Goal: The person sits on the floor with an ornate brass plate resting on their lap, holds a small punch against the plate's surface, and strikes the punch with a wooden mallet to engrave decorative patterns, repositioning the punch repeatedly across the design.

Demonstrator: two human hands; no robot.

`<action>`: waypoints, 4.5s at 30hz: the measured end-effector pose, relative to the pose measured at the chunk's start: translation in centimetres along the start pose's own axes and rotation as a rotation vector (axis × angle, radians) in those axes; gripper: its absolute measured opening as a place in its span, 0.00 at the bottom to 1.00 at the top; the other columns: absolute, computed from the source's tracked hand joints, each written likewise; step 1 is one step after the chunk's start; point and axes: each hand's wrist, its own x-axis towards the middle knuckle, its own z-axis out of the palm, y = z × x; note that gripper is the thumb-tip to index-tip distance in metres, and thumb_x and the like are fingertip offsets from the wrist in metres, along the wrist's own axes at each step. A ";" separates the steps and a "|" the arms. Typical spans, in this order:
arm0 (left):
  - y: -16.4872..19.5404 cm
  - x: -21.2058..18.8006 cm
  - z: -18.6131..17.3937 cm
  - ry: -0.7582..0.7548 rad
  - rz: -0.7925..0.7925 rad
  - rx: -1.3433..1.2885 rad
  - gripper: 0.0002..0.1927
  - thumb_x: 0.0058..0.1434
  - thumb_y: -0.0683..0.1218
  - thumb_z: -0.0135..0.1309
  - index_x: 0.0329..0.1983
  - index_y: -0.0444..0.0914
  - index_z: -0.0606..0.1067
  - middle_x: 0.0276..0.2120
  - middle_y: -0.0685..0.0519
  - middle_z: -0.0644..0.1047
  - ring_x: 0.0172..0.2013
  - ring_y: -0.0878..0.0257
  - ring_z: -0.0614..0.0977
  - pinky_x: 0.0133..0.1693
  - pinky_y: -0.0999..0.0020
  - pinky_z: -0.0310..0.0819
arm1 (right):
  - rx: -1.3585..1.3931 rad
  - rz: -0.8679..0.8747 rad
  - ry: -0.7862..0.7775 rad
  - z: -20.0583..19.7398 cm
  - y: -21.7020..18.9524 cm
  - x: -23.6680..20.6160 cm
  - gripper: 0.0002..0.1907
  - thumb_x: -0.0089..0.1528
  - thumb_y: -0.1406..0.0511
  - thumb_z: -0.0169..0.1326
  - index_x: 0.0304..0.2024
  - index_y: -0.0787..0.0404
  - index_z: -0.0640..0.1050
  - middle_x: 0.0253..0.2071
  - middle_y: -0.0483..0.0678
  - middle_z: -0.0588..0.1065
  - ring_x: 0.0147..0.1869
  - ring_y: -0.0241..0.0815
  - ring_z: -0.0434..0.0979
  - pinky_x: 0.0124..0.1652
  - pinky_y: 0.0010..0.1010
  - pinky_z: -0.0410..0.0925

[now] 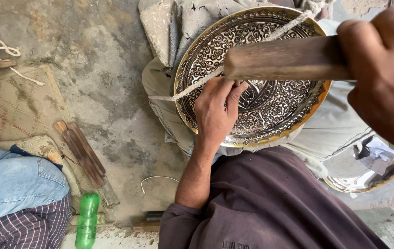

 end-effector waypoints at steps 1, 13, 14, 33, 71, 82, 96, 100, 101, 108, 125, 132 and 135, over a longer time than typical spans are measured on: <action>0.0 0.0 0.0 -0.012 -0.007 0.016 0.12 0.71 0.48 0.58 0.55 0.40 0.78 0.39 0.52 0.79 0.38 0.59 0.83 0.39 0.61 0.78 | -0.123 -0.035 -0.020 0.0 0.1 -0.1 0.26 0.50 0.80 0.62 0.52 0.68 0.76 0.41 0.56 0.74 0.43 0.48 0.78 0.41 0.35 0.71; 0.8 0.3 -0.8 -0.030 -0.016 0.013 0.09 0.69 0.45 0.61 0.50 0.38 0.78 0.39 0.51 0.79 0.38 0.57 0.84 0.39 0.62 0.78 | -0.079 0.033 -0.062 1.2 1.6 -2.6 0.22 0.53 0.81 0.60 0.51 0.69 0.77 0.39 0.58 0.73 0.39 0.51 0.76 0.40 0.37 0.71; 1.1 0.2 -1.2 0.001 -0.004 -0.024 0.08 0.70 0.44 0.60 0.50 0.38 0.77 0.40 0.51 0.80 0.39 0.59 0.84 0.39 0.64 0.79 | -0.084 0.040 -0.075 1.4 1.7 -2.8 0.24 0.51 0.82 0.59 0.50 0.70 0.78 0.39 0.59 0.73 0.39 0.52 0.76 0.38 0.38 0.71; 0.7 2.2 0.5 -0.201 0.070 -0.236 0.17 0.71 0.45 0.60 0.62 0.42 0.73 0.40 0.54 0.81 0.40 0.67 0.86 0.39 0.69 0.85 | 0.403 0.270 -0.019 4.6 7.1 -8.3 0.23 0.59 0.82 0.55 0.57 0.70 0.73 0.47 0.60 0.73 0.49 0.53 0.76 0.45 0.36 0.73; 0.4 3.3 -0.1 -0.331 0.132 -0.129 0.15 0.75 0.48 0.54 0.60 0.40 0.71 0.39 0.51 0.79 0.38 0.59 0.85 0.37 0.62 0.80 | 0.379 0.170 0.102 1.9 3.9 -1.9 0.26 0.58 0.85 0.53 0.58 0.69 0.73 0.50 0.61 0.76 0.52 0.56 0.80 0.49 0.38 0.74; 0.4 3.4 -0.3 -0.333 0.141 -0.106 0.12 0.74 0.49 0.55 0.55 0.40 0.73 0.39 0.50 0.79 0.37 0.58 0.85 0.36 0.62 0.80 | 0.022 0.105 -0.011 0.7 3.4 -2.2 0.31 0.51 0.82 0.59 0.56 0.62 0.75 0.42 0.55 0.78 0.45 0.50 0.80 0.44 0.35 0.75; 0.0 3.3 -0.1 -0.357 0.117 -0.187 0.12 0.77 0.49 0.50 0.59 0.40 0.71 0.40 0.51 0.79 0.40 0.61 0.87 0.39 0.66 0.84 | 0.455 0.302 0.073 2.2 3.4 -4.7 0.27 0.58 0.80 0.55 0.60 0.67 0.71 0.46 0.57 0.74 0.45 0.51 0.78 0.45 0.37 0.70; 0.2 3.5 -0.2 -0.334 0.154 -0.114 0.11 0.75 0.48 0.54 0.56 0.41 0.72 0.41 0.50 0.79 0.38 0.59 0.85 0.38 0.63 0.81 | 0.190 0.228 0.050 2.7 3.6 -5.9 0.24 0.59 0.82 0.59 0.58 0.66 0.74 0.46 0.59 0.73 0.46 0.55 0.77 0.46 0.39 0.71; 0.4 3.5 -0.3 -0.343 0.126 -0.128 0.12 0.74 0.48 0.54 0.57 0.41 0.72 0.40 0.50 0.78 0.38 0.59 0.84 0.38 0.63 0.81 | 0.120 0.212 0.034 2.7 3.6 -6.1 0.24 0.59 0.82 0.60 0.57 0.67 0.75 0.46 0.60 0.73 0.46 0.56 0.77 0.47 0.40 0.71; 0.7 3.6 -0.4 -0.339 0.107 -0.150 0.10 0.75 0.47 0.55 0.56 0.41 0.72 0.39 0.51 0.78 0.38 0.59 0.84 0.38 0.62 0.80 | 0.078 0.247 -0.023 2.8 3.5 -6.2 0.32 0.52 0.84 0.58 0.59 0.67 0.77 0.45 0.61 0.73 0.45 0.58 0.76 0.47 0.42 0.72; 0.7 2.9 0.0 -0.186 0.139 -0.211 0.09 0.76 0.45 0.54 0.56 0.41 0.72 0.46 0.53 0.81 0.42 0.65 0.87 0.42 0.74 0.88 | 0.140 0.183 -0.006 3.3 4.2 -6.6 0.25 0.60 0.83 0.54 0.60 0.69 0.74 0.43 0.61 0.75 0.43 0.53 0.78 0.42 0.37 0.71; 0.5 2.9 -0.2 -0.239 0.044 -0.192 0.13 0.74 0.45 0.56 0.58 0.38 0.72 0.38 0.54 0.81 0.40 0.66 0.87 0.40 0.71 0.85 | 0.277 0.224 0.009 3.8 4.4 -6.4 0.28 0.60 0.84 0.52 0.63 0.68 0.74 0.45 0.61 0.76 0.43 0.52 0.79 0.40 0.35 0.71; 0.3 3.0 -0.1 -0.225 0.073 -0.181 0.13 0.74 0.46 0.56 0.58 0.38 0.71 0.38 0.55 0.81 0.40 0.65 0.87 0.40 0.70 0.85 | 0.282 0.205 0.005 3.7 4.1 -5.8 0.29 0.60 0.84 0.51 0.64 0.68 0.74 0.46 0.61 0.76 0.43 0.51 0.79 0.39 0.34 0.71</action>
